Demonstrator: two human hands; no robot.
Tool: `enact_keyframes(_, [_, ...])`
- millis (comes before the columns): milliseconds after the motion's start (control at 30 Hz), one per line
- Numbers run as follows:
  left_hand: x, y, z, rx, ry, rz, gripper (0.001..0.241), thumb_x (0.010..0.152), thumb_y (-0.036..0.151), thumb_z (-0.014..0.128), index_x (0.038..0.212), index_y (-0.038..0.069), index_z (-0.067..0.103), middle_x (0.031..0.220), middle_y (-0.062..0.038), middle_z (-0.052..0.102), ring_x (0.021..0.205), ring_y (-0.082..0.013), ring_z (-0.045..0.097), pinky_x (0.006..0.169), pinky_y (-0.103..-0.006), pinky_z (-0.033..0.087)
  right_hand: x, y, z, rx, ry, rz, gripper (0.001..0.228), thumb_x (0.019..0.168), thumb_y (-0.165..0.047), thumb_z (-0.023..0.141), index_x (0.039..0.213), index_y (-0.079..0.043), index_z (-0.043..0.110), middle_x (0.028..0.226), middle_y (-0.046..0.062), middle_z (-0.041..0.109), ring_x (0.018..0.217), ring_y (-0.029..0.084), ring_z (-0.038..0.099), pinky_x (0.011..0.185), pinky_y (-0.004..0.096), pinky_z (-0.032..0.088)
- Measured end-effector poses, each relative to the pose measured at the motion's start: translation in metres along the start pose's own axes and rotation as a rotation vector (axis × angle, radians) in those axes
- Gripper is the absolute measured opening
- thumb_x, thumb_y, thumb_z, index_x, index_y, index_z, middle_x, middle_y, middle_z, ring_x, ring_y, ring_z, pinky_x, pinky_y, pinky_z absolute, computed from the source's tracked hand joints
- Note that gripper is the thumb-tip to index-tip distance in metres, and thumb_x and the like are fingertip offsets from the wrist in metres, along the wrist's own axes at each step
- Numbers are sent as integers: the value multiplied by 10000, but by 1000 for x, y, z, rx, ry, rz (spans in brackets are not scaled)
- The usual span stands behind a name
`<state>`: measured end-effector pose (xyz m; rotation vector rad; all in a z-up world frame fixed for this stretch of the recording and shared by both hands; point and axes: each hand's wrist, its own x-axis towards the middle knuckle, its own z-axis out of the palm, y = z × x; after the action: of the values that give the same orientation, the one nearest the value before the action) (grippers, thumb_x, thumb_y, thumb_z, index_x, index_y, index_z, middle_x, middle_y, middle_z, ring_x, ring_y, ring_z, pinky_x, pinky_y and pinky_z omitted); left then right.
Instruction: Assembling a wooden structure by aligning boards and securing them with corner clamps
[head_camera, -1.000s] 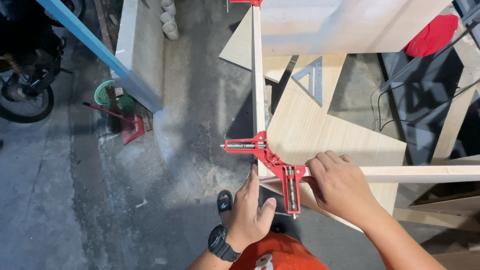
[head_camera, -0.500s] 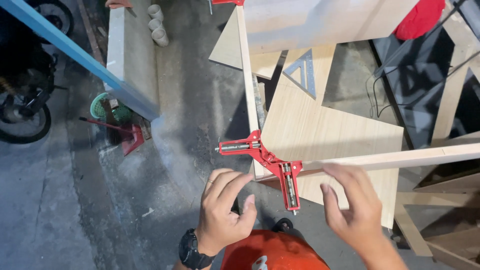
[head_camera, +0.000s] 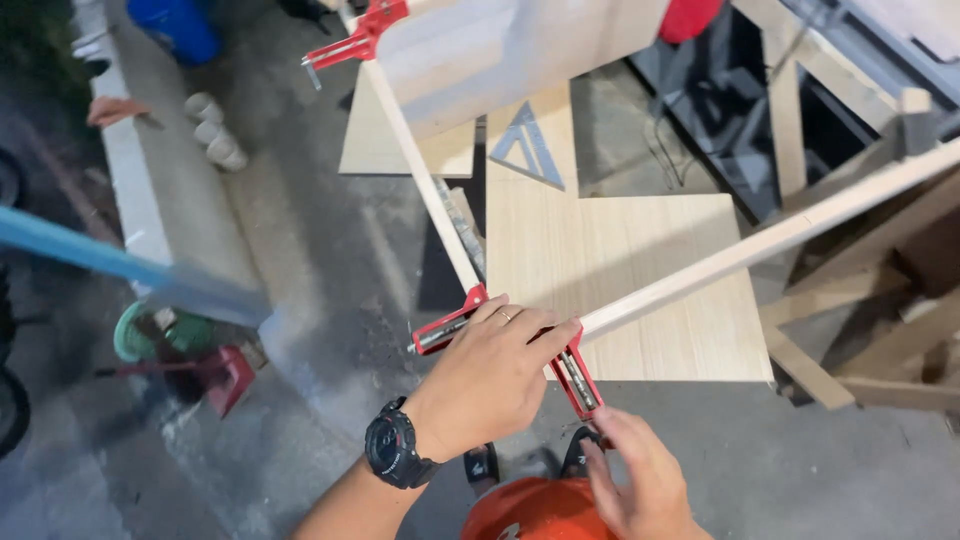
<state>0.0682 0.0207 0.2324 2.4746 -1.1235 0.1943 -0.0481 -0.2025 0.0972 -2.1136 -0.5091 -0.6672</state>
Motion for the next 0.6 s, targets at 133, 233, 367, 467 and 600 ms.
enact_keyframes(133, [1,-9,-10,-37,-76,88,622,783,85,599,1400,42,669,1209,-151,718,1041,-384,663,1078,-572,449,-20,-7,15,-342,-15,79,436,925,-76,804,1320,-254,766,1193,140,548,981,254,588,905,353,579])
enact_keyframes(233, [2,-20,-15,-72,-149,143,658,736,141,610,1382,20,644,1104,-173,710,911,-420,647,928,-528,473,-2,-28,19,-384,57,52,355,924,-91,781,1230,-264,833,1225,123,491,1073,268,579,951,366,573])
enact_keyframes(367, [-4,-29,3,80,-24,206,599,818,325,826,1342,85,663,989,-112,684,854,-407,646,901,-526,505,13,-46,20,-447,97,-37,251,962,-33,759,1155,-184,816,1191,144,526,1009,308,594,924,453,546])
enact_keyframes(467, [-8,-34,19,125,64,194,470,802,285,814,1218,110,683,848,-93,652,763,-375,631,822,-500,504,12,-57,25,-488,103,-24,181,970,-86,789,1134,-160,808,1189,173,556,1018,324,625,866,431,585])
enact_keyframes(600, [-8,-35,27,157,35,141,437,808,158,812,1221,139,673,887,-94,666,783,-372,663,771,-508,524,14,-63,31,-570,123,-6,97,997,-126,785,1085,-164,771,1176,185,587,967,314,662,772,397,610])
